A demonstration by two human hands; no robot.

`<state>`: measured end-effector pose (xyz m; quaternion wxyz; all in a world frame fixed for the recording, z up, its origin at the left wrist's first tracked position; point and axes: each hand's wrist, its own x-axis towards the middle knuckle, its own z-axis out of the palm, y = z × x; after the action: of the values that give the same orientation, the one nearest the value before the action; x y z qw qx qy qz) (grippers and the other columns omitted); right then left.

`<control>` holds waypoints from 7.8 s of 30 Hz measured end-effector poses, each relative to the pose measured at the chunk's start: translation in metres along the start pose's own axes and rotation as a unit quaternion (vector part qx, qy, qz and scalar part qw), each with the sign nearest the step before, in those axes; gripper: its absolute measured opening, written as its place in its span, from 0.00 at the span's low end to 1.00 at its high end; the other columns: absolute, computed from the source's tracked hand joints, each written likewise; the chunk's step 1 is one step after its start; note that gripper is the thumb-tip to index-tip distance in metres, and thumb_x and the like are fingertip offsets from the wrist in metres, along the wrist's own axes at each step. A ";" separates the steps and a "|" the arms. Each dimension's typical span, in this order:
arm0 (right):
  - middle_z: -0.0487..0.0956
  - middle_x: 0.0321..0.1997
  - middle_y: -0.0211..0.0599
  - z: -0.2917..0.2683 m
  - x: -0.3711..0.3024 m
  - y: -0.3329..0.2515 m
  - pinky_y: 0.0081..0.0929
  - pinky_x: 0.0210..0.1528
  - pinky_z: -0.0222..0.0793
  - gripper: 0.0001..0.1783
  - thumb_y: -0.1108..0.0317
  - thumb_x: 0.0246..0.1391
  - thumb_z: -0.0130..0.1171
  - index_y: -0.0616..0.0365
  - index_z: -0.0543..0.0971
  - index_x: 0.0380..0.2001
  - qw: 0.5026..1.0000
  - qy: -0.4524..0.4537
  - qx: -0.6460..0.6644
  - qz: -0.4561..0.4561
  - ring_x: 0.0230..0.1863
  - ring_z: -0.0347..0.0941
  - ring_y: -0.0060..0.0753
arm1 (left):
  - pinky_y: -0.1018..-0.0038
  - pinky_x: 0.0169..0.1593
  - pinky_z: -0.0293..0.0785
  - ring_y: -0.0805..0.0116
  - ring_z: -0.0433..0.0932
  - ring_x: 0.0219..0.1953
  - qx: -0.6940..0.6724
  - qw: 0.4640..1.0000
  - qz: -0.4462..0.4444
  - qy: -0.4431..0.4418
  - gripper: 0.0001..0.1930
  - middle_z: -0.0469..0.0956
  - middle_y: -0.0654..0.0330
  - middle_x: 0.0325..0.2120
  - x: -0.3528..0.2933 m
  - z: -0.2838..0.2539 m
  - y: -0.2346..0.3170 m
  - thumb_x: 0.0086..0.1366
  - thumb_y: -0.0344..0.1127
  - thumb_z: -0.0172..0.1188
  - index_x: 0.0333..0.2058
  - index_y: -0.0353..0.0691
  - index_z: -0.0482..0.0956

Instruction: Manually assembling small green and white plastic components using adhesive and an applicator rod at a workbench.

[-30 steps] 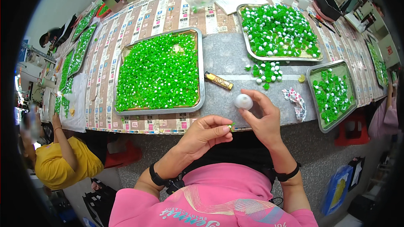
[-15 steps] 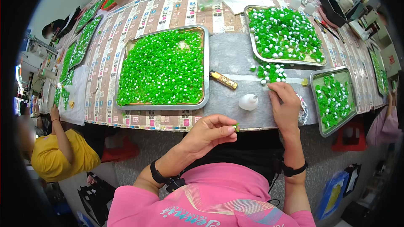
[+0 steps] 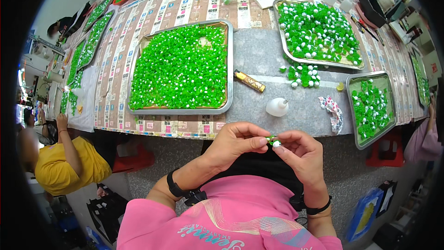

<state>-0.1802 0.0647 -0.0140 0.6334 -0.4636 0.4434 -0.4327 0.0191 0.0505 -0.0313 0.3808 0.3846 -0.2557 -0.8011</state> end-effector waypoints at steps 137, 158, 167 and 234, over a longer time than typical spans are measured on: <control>0.80 0.25 0.38 -0.017 -0.002 0.003 0.24 0.30 0.70 0.11 0.75 0.38 0.70 0.62 0.81 0.29 0.938 0.044 -0.280 -0.200 0.26 0.76 0.32 | 0.74 0.45 0.79 0.67 0.80 0.39 -0.006 0.996 -0.080 -0.050 0.07 0.79 0.54 0.35 0.014 0.014 -0.010 0.61 0.25 0.59 0.38 0.31 0.77; 0.78 0.38 0.30 -0.178 0.004 -0.005 0.22 0.34 0.67 0.13 0.65 0.54 0.61 0.59 0.79 0.42 0.671 0.521 -0.500 -0.169 0.34 0.71 0.23 | 0.67 0.40 0.67 0.58 0.70 0.35 0.647 0.545 0.425 0.322 0.09 0.74 0.57 0.30 0.012 -0.071 0.079 0.52 0.26 0.63 0.34 0.39 0.80; 0.78 0.39 0.37 -0.061 0.022 -0.009 0.24 0.42 0.68 0.12 0.77 0.48 0.62 0.61 0.79 0.38 0.844 0.278 -0.398 -0.229 0.39 0.72 0.30 | 0.64 0.41 0.68 0.56 0.71 0.36 0.713 0.545 0.368 0.245 0.05 0.74 0.58 0.28 0.038 -0.075 0.086 0.52 0.29 0.62 0.30 0.39 0.79; 0.72 0.26 0.32 -0.025 -0.014 -0.010 0.24 0.30 0.60 0.23 0.56 0.37 0.74 0.59 0.75 0.30 0.905 0.176 -0.290 -0.255 0.27 0.64 0.28 | 0.72 0.41 0.78 0.76 0.75 0.29 -0.113 0.991 -0.047 -0.046 0.09 0.75 0.62 0.29 0.020 -0.008 -0.002 0.66 0.35 0.55 0.39 0.36 0.75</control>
<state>-0.2089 0.0714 -0.0062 0.2505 -0.6407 0.5200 -0.5062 0.0166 0.0348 -0.0452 0.3717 0.3136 -0.1628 -0.8585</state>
